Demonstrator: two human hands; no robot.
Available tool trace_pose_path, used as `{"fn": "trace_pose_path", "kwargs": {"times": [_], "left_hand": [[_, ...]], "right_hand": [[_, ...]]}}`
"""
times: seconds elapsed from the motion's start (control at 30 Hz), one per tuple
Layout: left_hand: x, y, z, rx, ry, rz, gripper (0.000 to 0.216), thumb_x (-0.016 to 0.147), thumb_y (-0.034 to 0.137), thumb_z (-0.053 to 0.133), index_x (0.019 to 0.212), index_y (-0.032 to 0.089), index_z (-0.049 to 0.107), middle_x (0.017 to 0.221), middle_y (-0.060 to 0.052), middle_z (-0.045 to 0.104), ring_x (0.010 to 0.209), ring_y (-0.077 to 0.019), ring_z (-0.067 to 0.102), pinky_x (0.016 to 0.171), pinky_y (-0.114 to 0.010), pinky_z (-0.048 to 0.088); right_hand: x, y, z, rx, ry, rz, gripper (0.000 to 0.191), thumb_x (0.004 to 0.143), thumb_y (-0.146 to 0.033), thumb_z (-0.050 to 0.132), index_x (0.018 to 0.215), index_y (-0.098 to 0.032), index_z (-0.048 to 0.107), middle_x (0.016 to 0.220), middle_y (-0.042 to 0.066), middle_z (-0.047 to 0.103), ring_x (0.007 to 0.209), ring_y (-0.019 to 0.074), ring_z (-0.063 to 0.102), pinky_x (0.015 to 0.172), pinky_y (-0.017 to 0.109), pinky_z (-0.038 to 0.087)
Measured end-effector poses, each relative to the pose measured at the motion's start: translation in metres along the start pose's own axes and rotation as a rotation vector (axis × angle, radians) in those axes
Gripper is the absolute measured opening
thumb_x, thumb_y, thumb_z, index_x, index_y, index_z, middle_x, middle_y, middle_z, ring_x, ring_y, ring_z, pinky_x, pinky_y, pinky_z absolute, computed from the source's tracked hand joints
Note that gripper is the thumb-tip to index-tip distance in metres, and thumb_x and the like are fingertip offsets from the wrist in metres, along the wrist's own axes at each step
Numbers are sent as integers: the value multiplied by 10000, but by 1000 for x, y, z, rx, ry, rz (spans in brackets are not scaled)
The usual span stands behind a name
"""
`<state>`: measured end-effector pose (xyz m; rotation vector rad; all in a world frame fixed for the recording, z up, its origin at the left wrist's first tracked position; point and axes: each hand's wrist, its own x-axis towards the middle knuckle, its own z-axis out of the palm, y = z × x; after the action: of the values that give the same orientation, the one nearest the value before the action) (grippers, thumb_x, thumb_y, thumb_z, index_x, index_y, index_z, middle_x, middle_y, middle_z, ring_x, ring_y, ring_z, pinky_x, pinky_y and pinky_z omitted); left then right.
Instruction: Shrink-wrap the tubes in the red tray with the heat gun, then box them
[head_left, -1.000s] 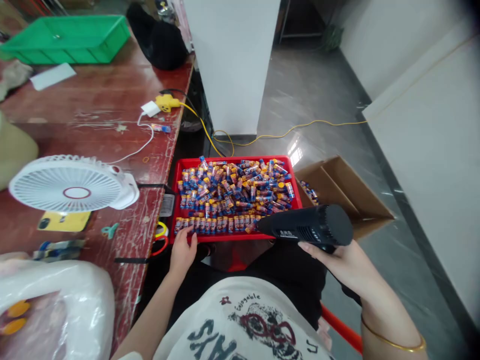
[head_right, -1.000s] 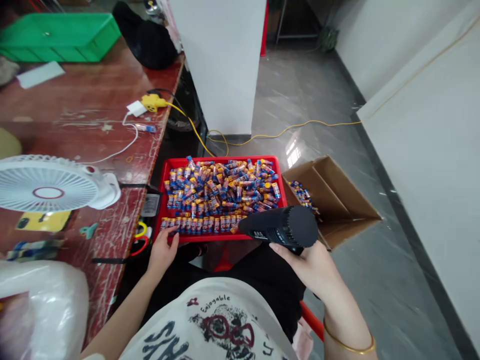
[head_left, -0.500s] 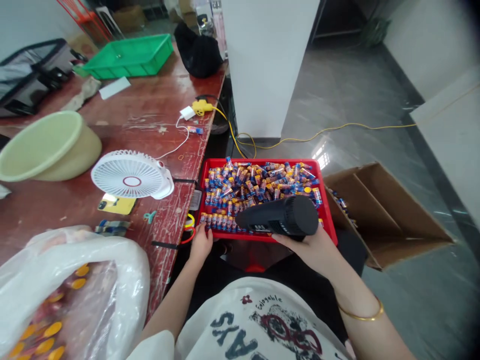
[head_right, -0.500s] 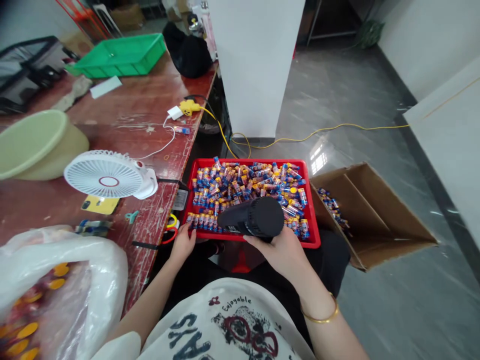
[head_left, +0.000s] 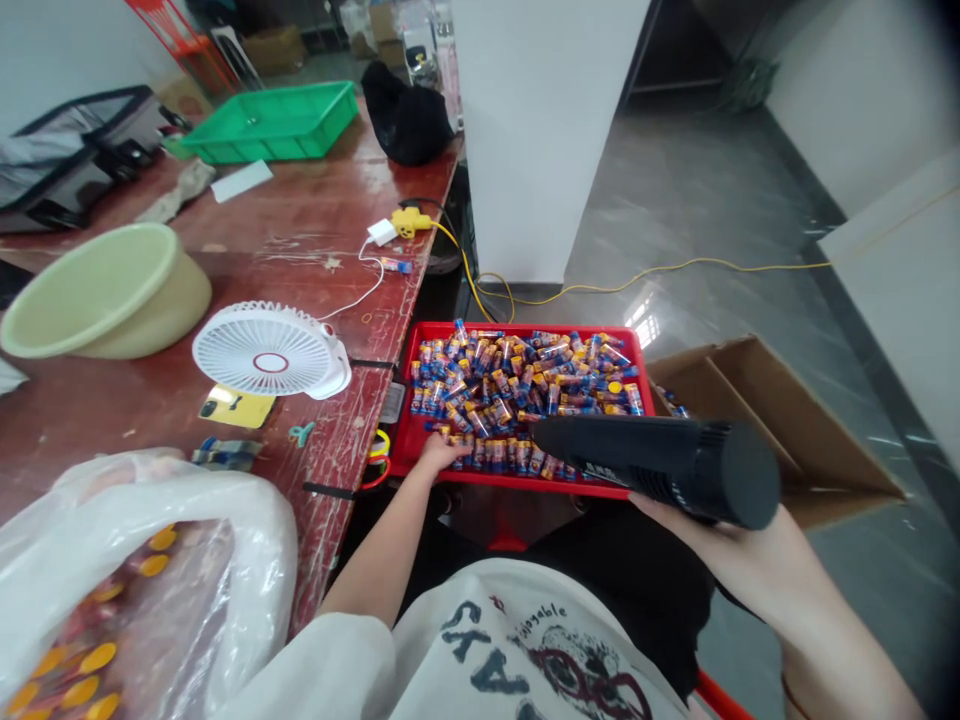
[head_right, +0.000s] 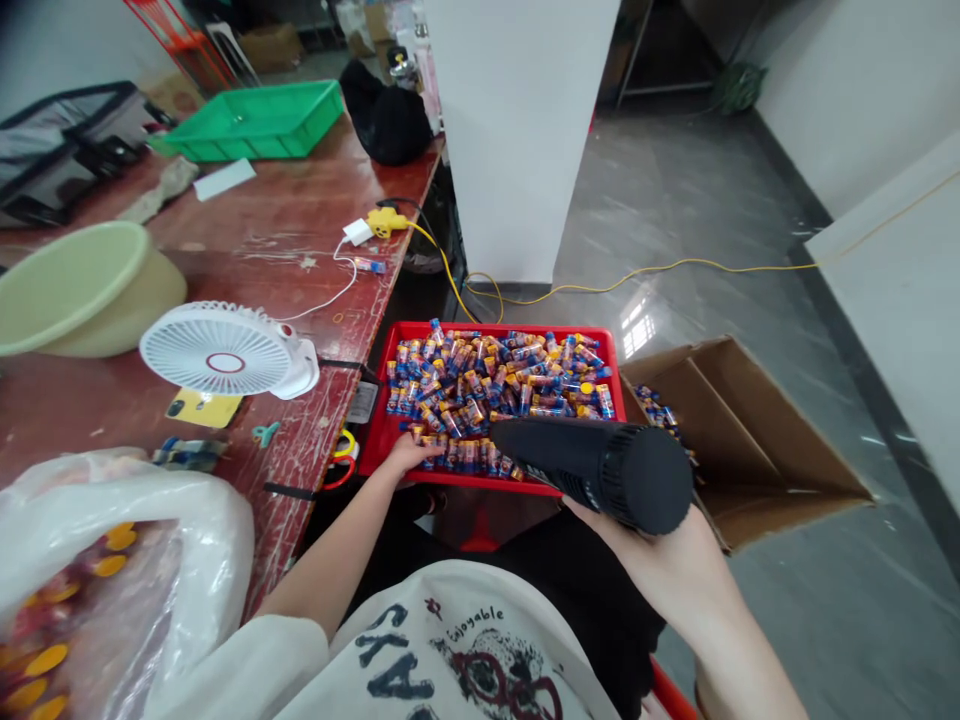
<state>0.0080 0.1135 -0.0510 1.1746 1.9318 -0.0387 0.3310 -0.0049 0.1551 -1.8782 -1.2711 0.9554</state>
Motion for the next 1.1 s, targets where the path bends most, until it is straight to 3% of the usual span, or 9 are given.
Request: {"fn": "trace_pose_path", "kwargs": {"times": [0.07, 0.17, 0.27, 0.37, 0.53, 0.7, 0.77, 0.87, 1.1], "left_hand": [[-11, 10, 16, 18, -16, 48, 578, 821, 381, 641, 1287, 82, 474, 1283, -210, 580, 1141, -261, 592, 969, -408, 461], [-37, 25, 44, 87, -39, 115, 879, 778, 465, 644, 1422, 3, 265, 1490, -333, 252, 1402, -372, 266, 1109, -476, 282], [-66, 27, 59, 171, -64, 185, 957, 756, 487, 633, 1424, -68, 231, 1511, -352, 53, 1427, -422, 33, 1140, -560, 106], [-92, 11, 49, 230, -82, 287, 828, 796, 433, 584, 1395, -76, 324, 1513, -327, 138, 1435, -392, 88, 1158, -520, 90], [-124, -37, 1, 268, -32, 396, 522, 877, 339, 464, 1294, 31, 525, 1486, -217, 361, 1422, -297, 253, 1168, -420, 170], [-135, -71, -31, 243, 23, 341, 328, 908, 326, 405, 1035, 138, 642, 1070, -150, 691, 996, -258, 646, 886, -375, 471], [-134, -74, -34, 237, 38, 320, 255, 894, 311, 422, 844, 171, 629, 860, -104, 699, 793, -229, 651, 721, -333, 472], [-132, -67, -33, 218, 58, 297, 203, 860, 276, 456, 693, 198, 541, 651, -34, 625, 596, -175, 570, 561, -275, 381], [-130, -56, -32, 166, 131, 291, 265, 893, 338, 408, 669, 218, 481, 524, 18, 517, 500, -148, 509, 494, -252, 304]], "right_hand": [[0, -2, -5, 21, 24, 45, 571, 608, -511, 765, 1091, -221, 673, 1157, 83, 684, 1059, 366, 645, 997, 535, 492], [3, -4, -8, 48, 8, 74, 566, 621, -498, 766, 1116, -248, 656, 1167, 77, 679, 1057, 366, 645, 963, 543, 518], [10, -4, -1, 39, -49, 3, 484, 670, -465, 750, 1097, -251, 670, 1158, 64, 685, 1055, 348, 648, 965, 503, 529], [22, -7, 21, -7, -163, -79, 384, 717, -466, 716, 1018, -228, 702, 1085, 68, 716, 1029, 332, 659, 932, 465, 548], [31, -21, 51, -118, -252, -142, 353, 732, -478, 696, 944, -198, 717, 922, 77, 750, 865, 307, 699, 749, 400, 587], [28, -22, 33, -401, -217, -170, 317, 695, -493, 721, 842, -212, 718, 782, 79, 742, 758, 311, 703, 630, 353, 555], [29, -20, 28, -487, -193, -136, 332, 699, -528, 706, 801, -212, 714, 741, 91, 734, 728, 329, 699, 610, 370, 543], [34, -21, 35, -380, -213, -181, 370, 740, -526, 675, 953, -225, 713, 897, 90, 746, 871, 338, 694, 694, 387, 558], [39, -18, 46, -219, -278, -173, 378, 713, -430, 735, 1039, -243, 695, 959, 56, 747, 953, 323, 680, 813, 410, 563]]}}
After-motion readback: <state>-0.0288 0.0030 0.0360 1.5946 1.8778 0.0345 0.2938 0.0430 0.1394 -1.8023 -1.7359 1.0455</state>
